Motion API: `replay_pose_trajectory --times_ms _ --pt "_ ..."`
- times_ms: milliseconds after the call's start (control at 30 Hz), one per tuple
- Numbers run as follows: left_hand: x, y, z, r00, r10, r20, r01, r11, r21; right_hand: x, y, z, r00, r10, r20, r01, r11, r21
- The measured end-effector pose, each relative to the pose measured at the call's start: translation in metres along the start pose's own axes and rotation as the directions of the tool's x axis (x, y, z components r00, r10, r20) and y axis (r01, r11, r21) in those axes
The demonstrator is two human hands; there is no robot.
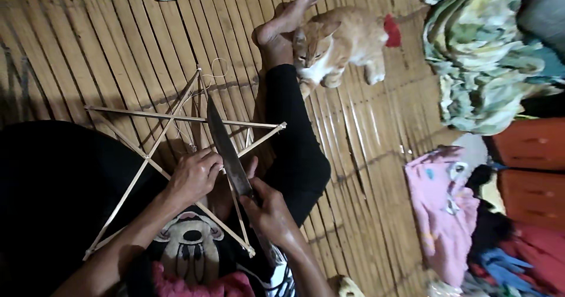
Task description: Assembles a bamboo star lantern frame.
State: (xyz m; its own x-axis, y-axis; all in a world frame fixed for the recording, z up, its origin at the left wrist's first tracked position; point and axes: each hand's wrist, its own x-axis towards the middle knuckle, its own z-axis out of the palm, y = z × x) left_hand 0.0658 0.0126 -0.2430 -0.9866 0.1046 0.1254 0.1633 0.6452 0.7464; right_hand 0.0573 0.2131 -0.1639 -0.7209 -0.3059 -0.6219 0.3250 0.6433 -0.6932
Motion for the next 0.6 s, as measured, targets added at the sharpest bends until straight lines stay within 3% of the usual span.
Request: replay_pose_trajectory --times_ms 267,467,600 --pt "-0.002 0.0 0.0 0.999 0.032 -0.012 -0.032 0.999 0.007 0.032 -0.016 0.005 1.0 -0.022 -0.01 0.021 0.997 -0.081" --pt "-0.002 -0.003 0.004 0.999 0.032 -0.019 -0.032 0.999 -0.001 0.008 -0.008 0.004 0.999 0.034 -0.006 -0.034 0.999 -0.039" --pt "-0.002 -0.001 0.002 0.999 0.046 -0.016 -0.046 0.999 0.004 0.029 -0.017 0.008 1.0 0.0 -0.029 -0.002 0.997 -0.071"
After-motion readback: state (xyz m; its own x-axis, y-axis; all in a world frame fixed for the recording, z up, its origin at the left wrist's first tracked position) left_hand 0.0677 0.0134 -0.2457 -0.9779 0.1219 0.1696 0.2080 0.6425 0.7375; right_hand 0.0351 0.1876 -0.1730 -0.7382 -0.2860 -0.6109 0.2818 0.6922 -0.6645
